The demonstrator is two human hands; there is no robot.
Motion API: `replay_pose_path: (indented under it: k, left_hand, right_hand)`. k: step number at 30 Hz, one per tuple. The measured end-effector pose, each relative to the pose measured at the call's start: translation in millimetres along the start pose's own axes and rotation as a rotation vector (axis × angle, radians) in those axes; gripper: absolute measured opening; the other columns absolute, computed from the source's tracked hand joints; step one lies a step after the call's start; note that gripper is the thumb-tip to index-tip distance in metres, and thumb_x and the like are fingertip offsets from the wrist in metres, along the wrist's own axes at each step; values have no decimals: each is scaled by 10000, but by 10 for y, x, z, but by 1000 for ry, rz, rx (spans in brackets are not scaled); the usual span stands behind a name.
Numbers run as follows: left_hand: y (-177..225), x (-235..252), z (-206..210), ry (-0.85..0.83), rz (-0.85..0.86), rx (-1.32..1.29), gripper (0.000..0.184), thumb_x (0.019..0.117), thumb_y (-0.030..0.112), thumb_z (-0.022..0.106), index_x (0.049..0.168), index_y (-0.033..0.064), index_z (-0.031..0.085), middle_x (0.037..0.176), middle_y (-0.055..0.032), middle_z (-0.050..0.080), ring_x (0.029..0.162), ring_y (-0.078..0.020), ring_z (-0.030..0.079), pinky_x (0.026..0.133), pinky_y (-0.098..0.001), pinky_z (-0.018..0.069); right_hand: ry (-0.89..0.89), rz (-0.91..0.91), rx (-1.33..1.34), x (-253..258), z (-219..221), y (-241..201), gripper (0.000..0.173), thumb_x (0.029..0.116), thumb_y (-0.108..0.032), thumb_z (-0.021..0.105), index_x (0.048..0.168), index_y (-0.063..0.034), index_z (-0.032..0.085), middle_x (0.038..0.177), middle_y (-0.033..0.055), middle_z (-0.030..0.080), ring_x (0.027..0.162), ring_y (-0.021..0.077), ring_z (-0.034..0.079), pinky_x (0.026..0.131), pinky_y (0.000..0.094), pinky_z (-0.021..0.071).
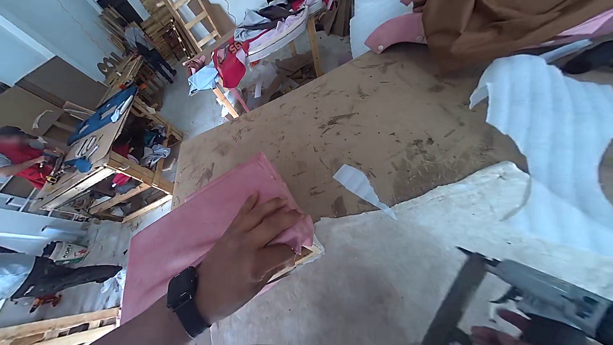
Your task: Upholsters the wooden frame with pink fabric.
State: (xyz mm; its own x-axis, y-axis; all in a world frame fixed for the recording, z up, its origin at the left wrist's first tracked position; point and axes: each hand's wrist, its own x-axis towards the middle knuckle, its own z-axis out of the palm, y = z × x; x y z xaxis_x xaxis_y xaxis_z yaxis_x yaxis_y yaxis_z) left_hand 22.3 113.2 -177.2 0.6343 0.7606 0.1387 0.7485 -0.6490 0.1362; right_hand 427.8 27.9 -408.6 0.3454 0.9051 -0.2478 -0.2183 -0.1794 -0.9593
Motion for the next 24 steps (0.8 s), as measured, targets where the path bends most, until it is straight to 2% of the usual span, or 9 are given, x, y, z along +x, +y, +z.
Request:
replay_pose_path:
  k: [2,4,9,11,15,17,20,22,24]
  left_hand:
    - [-4,-4,4,13,5,-3,129,1014,300,658,1016,265,782,1515,34,551,1519,-227,361,1266,-609,271]
    - [5,-3,3,16,2,-10,122,1006,293,667,1006,274,787,1523,40,541,1524,-224,349,1269,-605,268]
    - [7,-31,-10,18,-3,-18,119,1004,285,670,1006,273,789,1534,28,529,1525,-238,347,1265,-618,268]
    - [7,-19,-6,20,7,-20,119,1002,284,675,1008,270,792,1532,22,531,1524,-243,350,1266,-618,268]
    - [11,-33,-6,16,8,-22,124,1005,284,673,1006,256,793,1531,5,533,1521,-254,353,1261,-627,269]
    - [27,-32,-6,15,13,-23,128,1004,278,674,996,246,798,1537,-1,528,1526,-260,345,1263,-623,268]
    - [28,-11,-9,13,18,-13,132,1008,273,666,975,238,789,1554,-7,507,1534,-259,329,1267,-617,266]
    - [32,-19,-9,11,15,-16,145,1011,269,660,969,234,794,1564,-14,494,1536,-255,322,1268,-609,266]
    - [34,-12,-8,10,14,-20,145,1007,272,666,967,228,798,1566,-11,493,1541,-250,313,1273,-597,263]
  right_hand:
    - [-231,-51,13,-197,338,-355,458,1049,-161,541,1429,-7,338,1245,151,664,763,281,732,676,497,646]
    - [-345,-112,32,-487,796,-594,388,1052,-186,548,1355,31,440,1204,171,683,717,280,725,634,501,644]
    - [-311,-54,438,-1136,1757,-758,466,1006,-304,664,1333,-87,413,1276,134,665,692,224,724,617,412,652]
    - [-302,-38,520,-1264,1906,-708,437,1000,-298,676,1310,-105,435,1246,137,671,703,217,717,640,402,647]
    - [-293,-97,542,-1394,2057,-569,308,1023,-270,643,1252,-118,503,1031,104,702,694,201,700,646,388,635]
    - [-286,-108,518,-1444,2097,-533,275,1022,-283,649,1238,-156,534,1059,67,718,711,170,712,660,356,642]
    - [-300,-159,424,-1477,2145,-484,309,1039,-306,613,1208,-61,532,1068,91,715,729,155,707,645,333,620]
    - [-314,-193,388,-1499,2169,-485,308,1049,-327,592,1234,-89,528,1123,54,717,739,107,702,658,284,612]
    - [-294,-207,366,-1506,2172,-512,288,1046,-331,598,1216,-105,543,1095,52,731,700,117,705,638,286,621]
